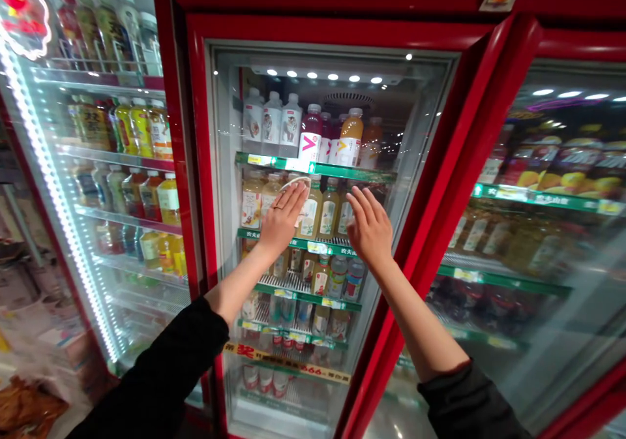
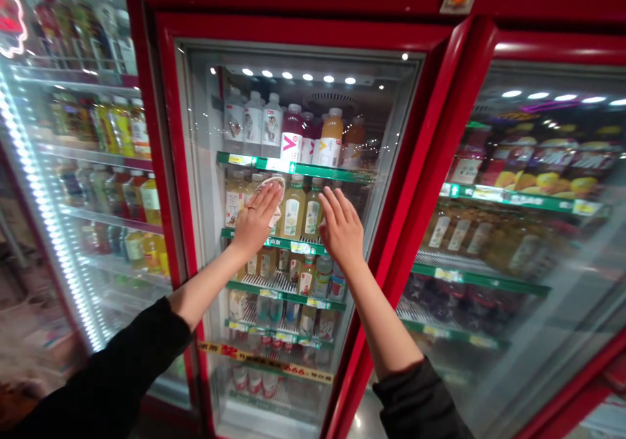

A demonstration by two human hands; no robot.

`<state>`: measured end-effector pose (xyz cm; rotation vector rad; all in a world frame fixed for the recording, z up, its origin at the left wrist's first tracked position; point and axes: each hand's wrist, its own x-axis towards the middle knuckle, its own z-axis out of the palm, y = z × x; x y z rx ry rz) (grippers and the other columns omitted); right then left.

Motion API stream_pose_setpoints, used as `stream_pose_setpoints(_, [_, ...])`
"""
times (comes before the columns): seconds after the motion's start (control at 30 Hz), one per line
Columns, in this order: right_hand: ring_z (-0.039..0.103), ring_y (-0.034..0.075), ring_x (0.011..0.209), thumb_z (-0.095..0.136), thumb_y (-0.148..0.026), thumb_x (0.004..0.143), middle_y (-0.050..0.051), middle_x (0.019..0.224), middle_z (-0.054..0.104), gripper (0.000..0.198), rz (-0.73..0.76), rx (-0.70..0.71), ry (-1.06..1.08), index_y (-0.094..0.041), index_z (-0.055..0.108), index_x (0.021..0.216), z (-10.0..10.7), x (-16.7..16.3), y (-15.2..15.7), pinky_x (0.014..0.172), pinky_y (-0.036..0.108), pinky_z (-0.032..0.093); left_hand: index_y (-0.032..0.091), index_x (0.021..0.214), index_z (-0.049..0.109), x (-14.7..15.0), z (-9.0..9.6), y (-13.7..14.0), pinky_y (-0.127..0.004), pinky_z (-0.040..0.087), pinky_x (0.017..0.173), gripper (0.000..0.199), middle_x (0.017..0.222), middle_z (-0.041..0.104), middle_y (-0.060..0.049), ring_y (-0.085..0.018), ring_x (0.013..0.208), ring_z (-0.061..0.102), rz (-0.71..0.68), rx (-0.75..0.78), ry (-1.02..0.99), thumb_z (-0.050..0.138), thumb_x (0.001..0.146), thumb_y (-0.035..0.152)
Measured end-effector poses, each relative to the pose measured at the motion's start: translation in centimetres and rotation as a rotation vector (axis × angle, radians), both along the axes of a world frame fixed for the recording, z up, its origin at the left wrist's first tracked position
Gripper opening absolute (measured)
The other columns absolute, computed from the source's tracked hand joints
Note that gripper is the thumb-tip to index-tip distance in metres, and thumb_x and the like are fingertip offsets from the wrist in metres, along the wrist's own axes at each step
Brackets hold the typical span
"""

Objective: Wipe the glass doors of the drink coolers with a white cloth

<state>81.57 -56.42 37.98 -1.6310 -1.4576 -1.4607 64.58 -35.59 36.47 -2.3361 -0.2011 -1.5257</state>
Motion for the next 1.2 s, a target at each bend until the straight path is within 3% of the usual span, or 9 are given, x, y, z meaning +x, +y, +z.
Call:
stream_pose_setpoints(0.13, [0.037, 0.031, 0.169, 0.045, -0.012, 0.099, 0.01, 0.18, 0.045, 0.088, 0.02, 0.122, 0.092, -0.024, 0.016, 0.182, 0.7, -1.4, 4.1, 0.136, 0.058, 0.04, 0.029, 0.176, -0.018, 2.8, 2.0, -2.2, -0.055, 0.031, 0.143, 0.092, 0.185, 0.028, -0.006, -0.027, 0.173, 0.027, -0.007, -0.088, -0.098, 0.041, 0.11, 0.006])
stream_pose_setpoints(0.3, [0.027, 0.034, 0.173, 0.045, -0.015, 0.1, 0.013, 0.183, 0.038, 0.087, -0.031, 0.221, 0.071, -0.022, 0.014, 0.181, -0.6, -1.4, 6.7, 0.136, 0.065, 0.037, 0.027, 0.18, 0.0, 1.3, 0.6, -0.6, -0.041, 0.038, 0.139, 0.084, 0.179, 0.042, -0.003, -0.018, 0.166, 0.042, -0.07, 0.169, 0.124, 0.043, 0.111, 0.007])
stream_pose_setpoints(0.4, [0.024, 0.035, 0.174, 0.046, -0.016, 0.1, 0.013, 0.184, 0.035, 0.088, -0.034, 0.223, 0.071, -0.022, 0.013, 0.182, -1.0, -1.3, 6.9, 0.136, 0.066, 0.035, 0.029, 0.18, 0.003, -1.7, -0.1, 2.5, -0.043, 0.04, 0.138, 0.086, 0.176, 0.047, -0.003, -0.017, 0.163, 0.047, -0.065, 0.211, 0.129, 0.044, 0.108, 0.003])
stream_pose_setpoints(0.5, [0.026, 0.035, 0.173, 0.046, -0.016, 0.101, 0.013, 0.184, 0.036, 0.088, -0.052, 0.235, 0.065, -0.023, 0.012, 0.182, -1.0, -1.4, 7.0, 0.135, 0.067, 0.036, 0.032, 0.18, 0.0, -2.7, 0.6, 3.7, -0.045, 0.036, 0.14, 0.092, 0.179, 0.042, -0.003, -0.02, 0.166, 0.043, -0.012, 0.113, 0.02, 0.045, 0.105, 0.001])
stream_pose_setpoints(0.63, [0.026, 0.034, 0.174, 0.046, -0.016, 0.101, 0.014, 0.184, 0.035, 0.089, -0.073, 0.237, 0.049, -0.022, 0.011, 0.182, -1.1, -1.4, 7.1, 0.135, 0.065, 0.037, 0.033, 0.178, -0.013, 0.6, 2.5, 1.2, -0.05, 0.034, 0.142, 0.096, 0.182, 0.036, -0.003, -0.024, 0.17, 0.034, -0.031, -0.005, -0.166, 0.045, 0.107, 0.004])
stream_pose_setpoints(0.73, [0.027, 0.034, 0.173, 0.046, -0.018, 0.102, 0.014, 0.185, 0.034, 0.088, -0.073, 0.223, 0.051, -0.023, 0.011, 0.182, -1.2, -1.3, 7.0, 0.136, 0.064, 0.036, 0.032, 0.178, -0.014, 2.8, 3.0, -0.8, -0.049, 0.033, 0.142, 0.094, 0.182, 0.037, -0.003, -0.023, 0.169, 0.035, -0.066, 0.013, -0.153, 0.045, 0.109, 0.008])
stream_pose_setpoints(0.93, [0.03, 0.033, 0.173, 0.046, -0.019, 0.103, 0.014, 0.183, 0.038, 0.087, -0.091, 0.227, 0.035, -0.023, 0.011, 0.182, -1.2, -1.1, 6.8, 0.135, 0.061, 0.039, 0.031, 0.178, -0.011, -1.2, 2.8, 2.3, -0.044, 0.038, 0.14, 0.102, 0.179, 0.042, -0.002, -0.018, 0.166, 0.042, -0.082, 0.222, 0.067, 0.045, 0.1, -0.004])
stream_pose_setpoints(1.03, [0.029, 0.033, 0.173, 0.047, -0.017, 0.103, 0.013, 0.184, 0.036, 0.089, -0.086, 0.228, 0.041, -0.023, 0.009, 0.182, -1.2, -1.2, 6.9, 0.134, 0.063, 0.039, 0.034, 0.178, -0.012, -2.2, 3.6, 3.4, -0.048, 0.037, 0.141, 0.108, 0.181, 0.037, -0.001, -0.022, 0.168, 0.038, -0.039, 0.148, -0.002, 0.046, 0.097, -0.006])
stream_pose_setpoints(1.2, [0.029, 0.034, 0.173, 0.048, -0.017, 0.101, 0.013, 0.185, 0.035, 0.091, -0.072, 0.227, 0.037, -0.023, 0.008, 0.182, -1.2, -1.1, 7.0, 0.135, 0.064, 0.038, 0.033, 0.176, -0.018, 1.2, 4.3, 0.7, -0.053, 0.035, 0.142, 0.104, 0.184, 0.032, -0.003, -0.026, 0.171, 0.03, -0.048, -0.001, -0.18, 0.044, 0.102, -0.002])
